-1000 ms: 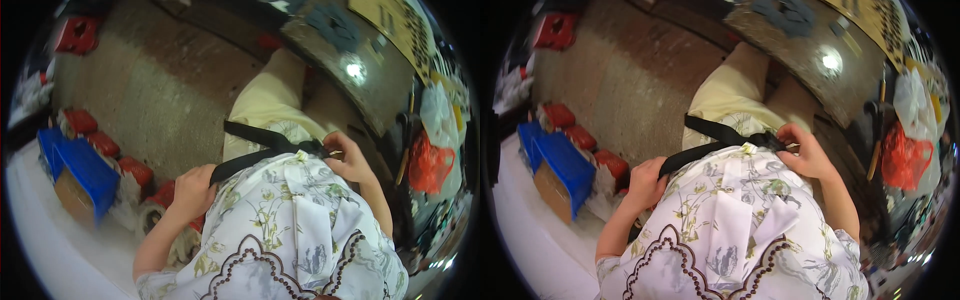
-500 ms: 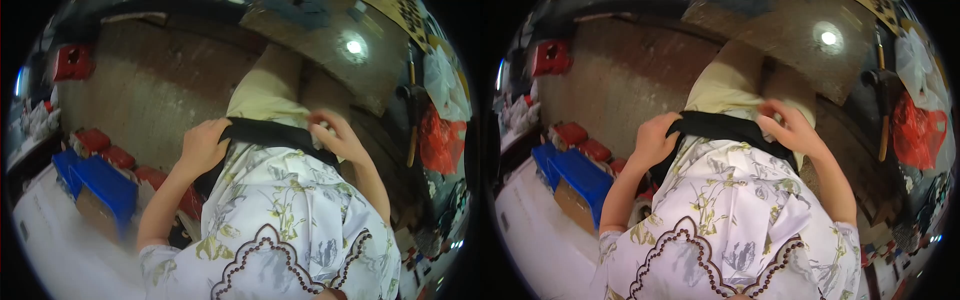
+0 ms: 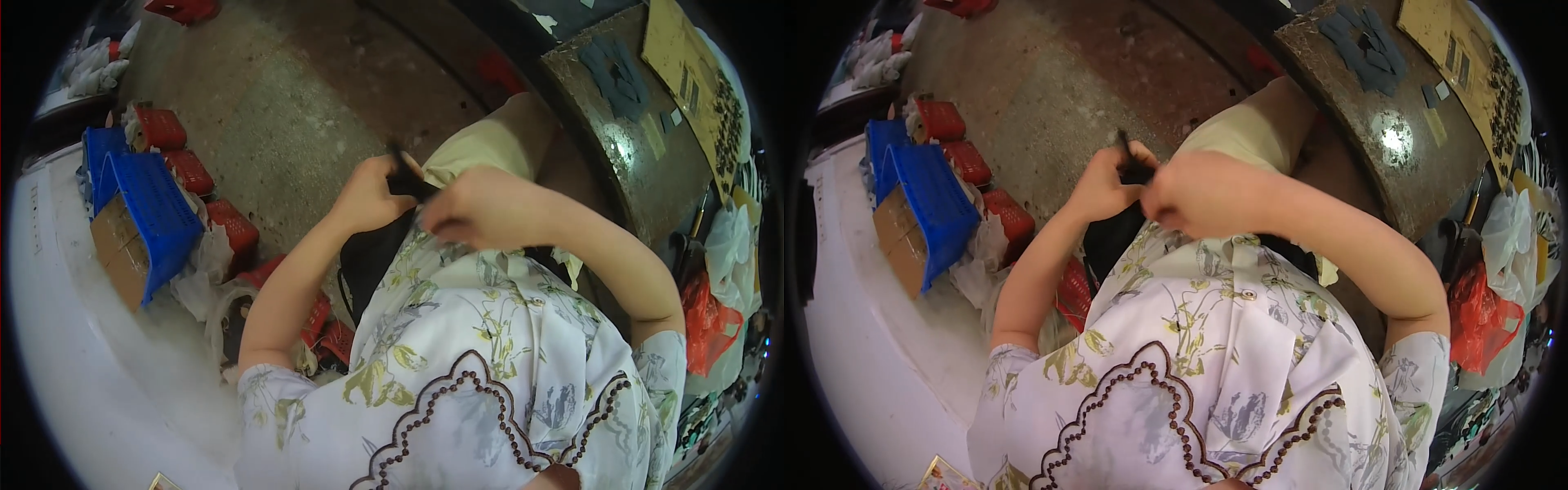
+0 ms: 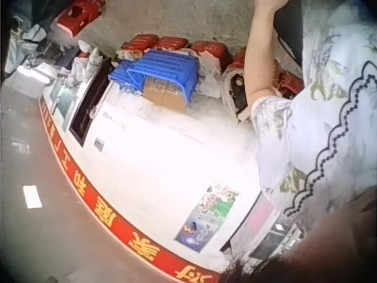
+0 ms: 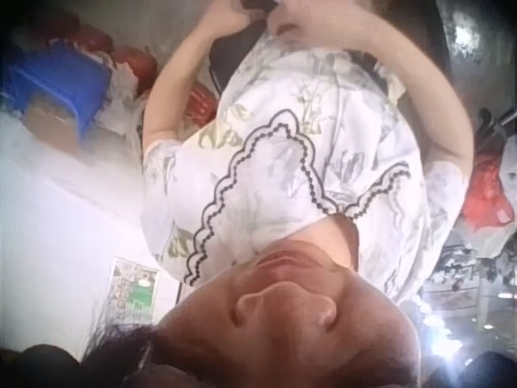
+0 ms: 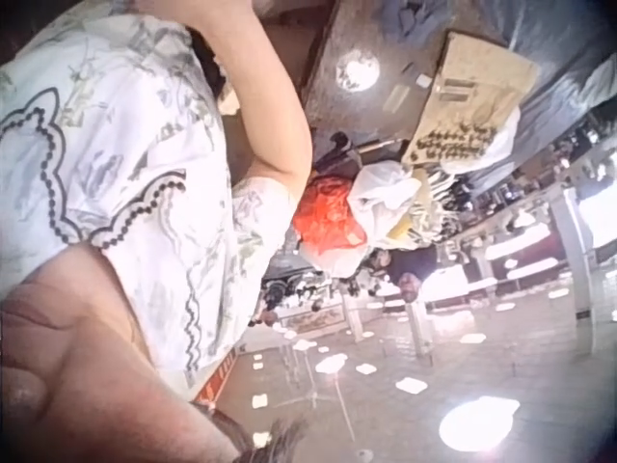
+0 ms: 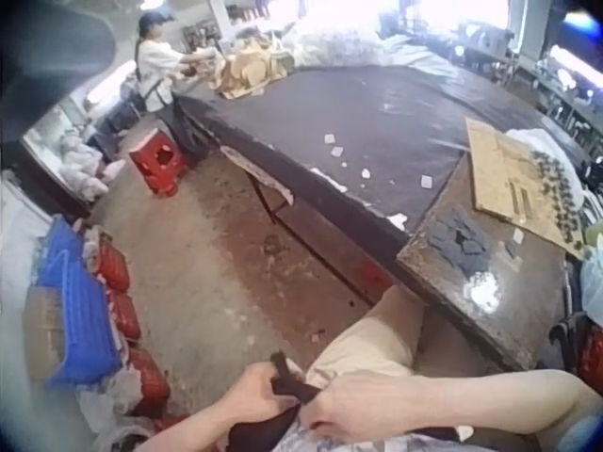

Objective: Assembling metal buckles onto small black leather or synthetic straps for shoe manufacturing.

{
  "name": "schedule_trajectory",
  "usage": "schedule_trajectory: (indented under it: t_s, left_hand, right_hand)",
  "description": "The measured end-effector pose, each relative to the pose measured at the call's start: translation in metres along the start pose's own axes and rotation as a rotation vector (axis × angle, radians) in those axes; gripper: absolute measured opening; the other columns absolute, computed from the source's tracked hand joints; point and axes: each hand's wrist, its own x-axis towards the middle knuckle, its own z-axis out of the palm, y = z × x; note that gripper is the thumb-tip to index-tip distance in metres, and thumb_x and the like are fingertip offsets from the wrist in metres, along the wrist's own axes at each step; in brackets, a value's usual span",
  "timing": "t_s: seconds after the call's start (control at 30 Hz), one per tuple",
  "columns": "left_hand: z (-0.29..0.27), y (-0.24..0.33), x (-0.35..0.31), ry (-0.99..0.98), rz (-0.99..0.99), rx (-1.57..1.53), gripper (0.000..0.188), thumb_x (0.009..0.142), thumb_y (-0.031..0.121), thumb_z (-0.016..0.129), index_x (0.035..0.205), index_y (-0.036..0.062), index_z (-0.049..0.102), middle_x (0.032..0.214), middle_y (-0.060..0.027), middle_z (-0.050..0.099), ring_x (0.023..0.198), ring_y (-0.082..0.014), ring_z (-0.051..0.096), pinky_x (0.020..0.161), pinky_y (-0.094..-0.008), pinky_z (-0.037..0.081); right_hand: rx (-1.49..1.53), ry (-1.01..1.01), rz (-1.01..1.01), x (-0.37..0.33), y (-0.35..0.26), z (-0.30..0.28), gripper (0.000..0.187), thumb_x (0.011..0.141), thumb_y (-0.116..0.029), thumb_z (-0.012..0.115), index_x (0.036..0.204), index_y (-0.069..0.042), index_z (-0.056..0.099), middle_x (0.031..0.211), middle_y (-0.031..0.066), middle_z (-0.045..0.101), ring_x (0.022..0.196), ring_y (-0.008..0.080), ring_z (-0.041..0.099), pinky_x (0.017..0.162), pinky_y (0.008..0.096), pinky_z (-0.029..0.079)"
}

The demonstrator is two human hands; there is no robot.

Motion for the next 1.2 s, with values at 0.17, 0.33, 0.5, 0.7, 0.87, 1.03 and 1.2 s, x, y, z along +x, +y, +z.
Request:
schedule_trajectory:
  t_s: [0.17,0.33,0.5,0.7,0.87,1.03,1.2]
  left_hand:
    - [0.001,0.010,0.004,-0.008,-0.043,0.152,0.028,0.062,0.009,0.068,0.088,0.0038,0.060,0.080,-0.0118,0.065,0.076,-0.0247,0.064,0.070,-0.0332,0.048]
    - [-0.005,0.015,-0.011,-0.005,0.011,0.210,0.030,0.062,0.007,0.066,0.092,0.0052,0.061,0.086,-0.0143,0.065,0.084,-0.0301,0.063,0.073,-0.0349,0.048]
    - [0.003,0.011,-0.028,0.023,0.064,0.130,0.031,0.062,0.006,0.064,0.094,0.0060,0.060,0.083,-0.0139,0.065,0.082,-0.0308,0.062,0.074,-0.0349,0.047]
    - [0.016,0.021,-0.023,0.161,0.129,0.246,0.039,0.062,0.005,0.065,0.100,0.0114,0.057,0.078,-0.0072,0.063,0.077,-0.0259,0.057,0.076,-0.0352,0.040]
    - [0.019,0.012,-0.035,0.225,0.121,0.297,0.038,0.064,-0.003,0.063,0.099,0.0058,0.054,0.074,-0.0050,0.058,0.073,-0.0148,0.056,0.072,-0.0264,0.043]
    - [0.026,-0.030,-0.060,0.080,-0.089,0.184,0.038,0.064,0.007,0.066,0.098,0.0056,0.049,0.080,-0.0122,0.061,0.076,-0.0330,0.059,0.070,-0.0369,0.045]
    - [0.017,-0.070,-0.078,-0.093,0.031,0.119,0.053,0.068,0.019,0.070,0.114,0.0034,0.048,0.098,-0.0197,0.058,0.095,-0.0345,0.056,0.082,-0.0377,0.044]
  right_hand:
    - [-0.747,-0.305,0.025,0.021,-0.007,0.038,0.008,0.070,-0.014,0.059,0.066,-0.013,0.065,0.068,0.0033,0.064,0.070,0.0194,0.063,0.057,0.0327,0.047]
    - [-0.802,-0.350,0.005,0.024,-0.012,0.033,0.007,0.070,-0.014,0.058,0.068,-0.013,0.064,0.069,0.0024,0.063,0.068,0.0180,0.063,0.054,0.0324,0.048]
    - [0.424,0.461,-0.041,-0.022,0.022,0.030,0.021,0.085,-0.023,0.057,0.096,-0.006,0.062,0.077,0.0042,0.061,0.066,0.0120,0.058,0.058,0.0254,0.046]
    - [0.342,-0.032,0.542,0.005,0.070,0.032,0.027,0.086,-0.027,0.055,0.085,-0.001,0.060,0.072,0.0029,0.059,0.057,0.0086,0.052,0.044,0.0206,0.039]
    - [0.940,0.008,0.732,0.034,0.068,0.045,0.015,0.081,-0.017,0.060,0.088,-0.003,0.059,0.068,0.0010,0.055,0.051,0.0051,0.045,0.041,0.0185,0.031]
    - [0.376,0.398,-0.143,0.065,0.070,0.038,0.026,0.078,-0.005,0.059,0.103,-0.004,0.056,0.077,0.0049,0.060,0.066,0.0149,0.059,0.057,0.0280,0.047]
    - [0.013,0.439,0.075,0.030,0.051,-0.004,0.039,0.078,-0.007,0.060,0.116,-0.004,0.052,0.101,0.0088,0.062,0.092,0.0205,0.060,0.073,0.0337,0.049]
